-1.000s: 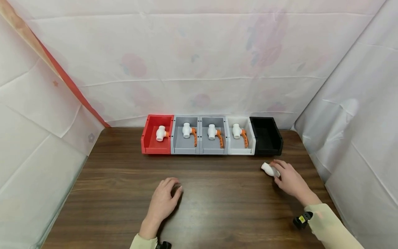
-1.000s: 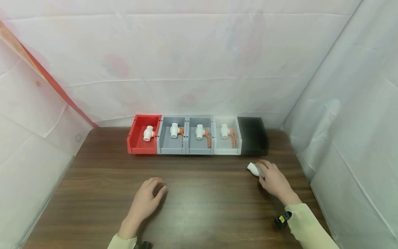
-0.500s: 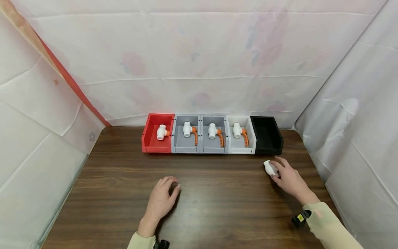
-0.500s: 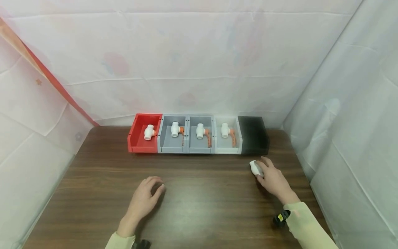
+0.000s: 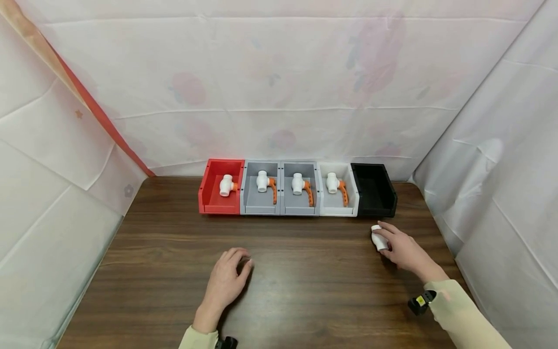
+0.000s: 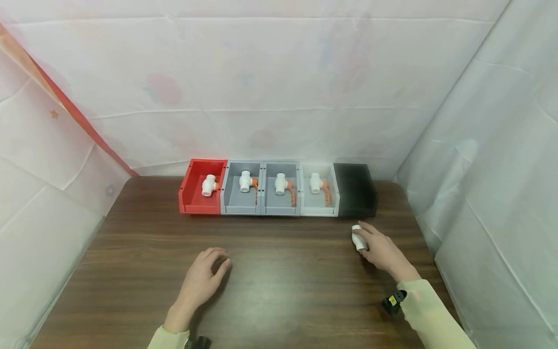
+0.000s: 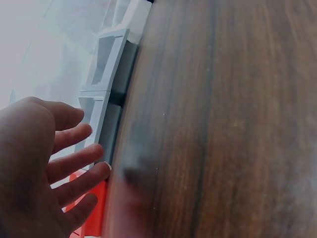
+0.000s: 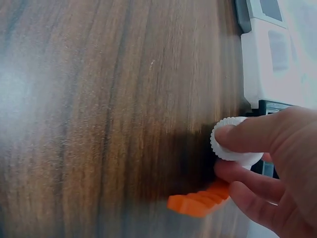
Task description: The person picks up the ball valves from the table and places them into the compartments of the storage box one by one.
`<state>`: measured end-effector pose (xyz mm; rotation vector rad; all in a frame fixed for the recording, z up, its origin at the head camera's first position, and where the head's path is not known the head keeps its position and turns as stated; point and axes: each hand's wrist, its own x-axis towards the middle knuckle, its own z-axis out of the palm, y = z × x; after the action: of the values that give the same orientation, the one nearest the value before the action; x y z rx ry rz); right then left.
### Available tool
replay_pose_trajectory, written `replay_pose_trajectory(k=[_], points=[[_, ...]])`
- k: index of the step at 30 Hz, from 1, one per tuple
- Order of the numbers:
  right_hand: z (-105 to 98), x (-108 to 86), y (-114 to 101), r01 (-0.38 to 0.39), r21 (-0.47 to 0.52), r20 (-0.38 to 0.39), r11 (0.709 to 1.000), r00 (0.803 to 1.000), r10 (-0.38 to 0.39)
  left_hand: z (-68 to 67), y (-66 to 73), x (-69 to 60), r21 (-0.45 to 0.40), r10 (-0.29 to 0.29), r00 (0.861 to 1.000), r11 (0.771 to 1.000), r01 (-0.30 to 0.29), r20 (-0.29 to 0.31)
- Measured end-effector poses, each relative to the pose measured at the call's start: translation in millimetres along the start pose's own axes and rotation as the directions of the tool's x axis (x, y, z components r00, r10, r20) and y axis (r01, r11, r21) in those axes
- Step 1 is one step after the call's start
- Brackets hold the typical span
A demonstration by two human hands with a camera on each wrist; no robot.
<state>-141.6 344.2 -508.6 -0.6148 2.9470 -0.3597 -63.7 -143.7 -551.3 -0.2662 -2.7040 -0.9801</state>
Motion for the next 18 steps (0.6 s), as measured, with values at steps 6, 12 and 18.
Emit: replay_pose_trajectory(k=[6,12,18], points=[[-1.0,7.5,-2.3,-0.006,-0.005,0.004,1.000,1.000,0.006,1.2,-2.4,-1.5,-0.003,-0.016,1.000,1.000,0.016,0.009],[-2.3,11.6,-5.2,-0.053,0.017,0.019,0.998,0.998,0.052,0.6,-2.8,-4.1,0.000,-0.020,1.000,1.000,0.020,0.015],[-8.0,9.4,-7.0,-0.063,-0.029,-0.035,0.998,0.997,0.062,-0.2,-5.2,-4.6,0.004,-0.023,1.000,1.000,0.023,0.011]])
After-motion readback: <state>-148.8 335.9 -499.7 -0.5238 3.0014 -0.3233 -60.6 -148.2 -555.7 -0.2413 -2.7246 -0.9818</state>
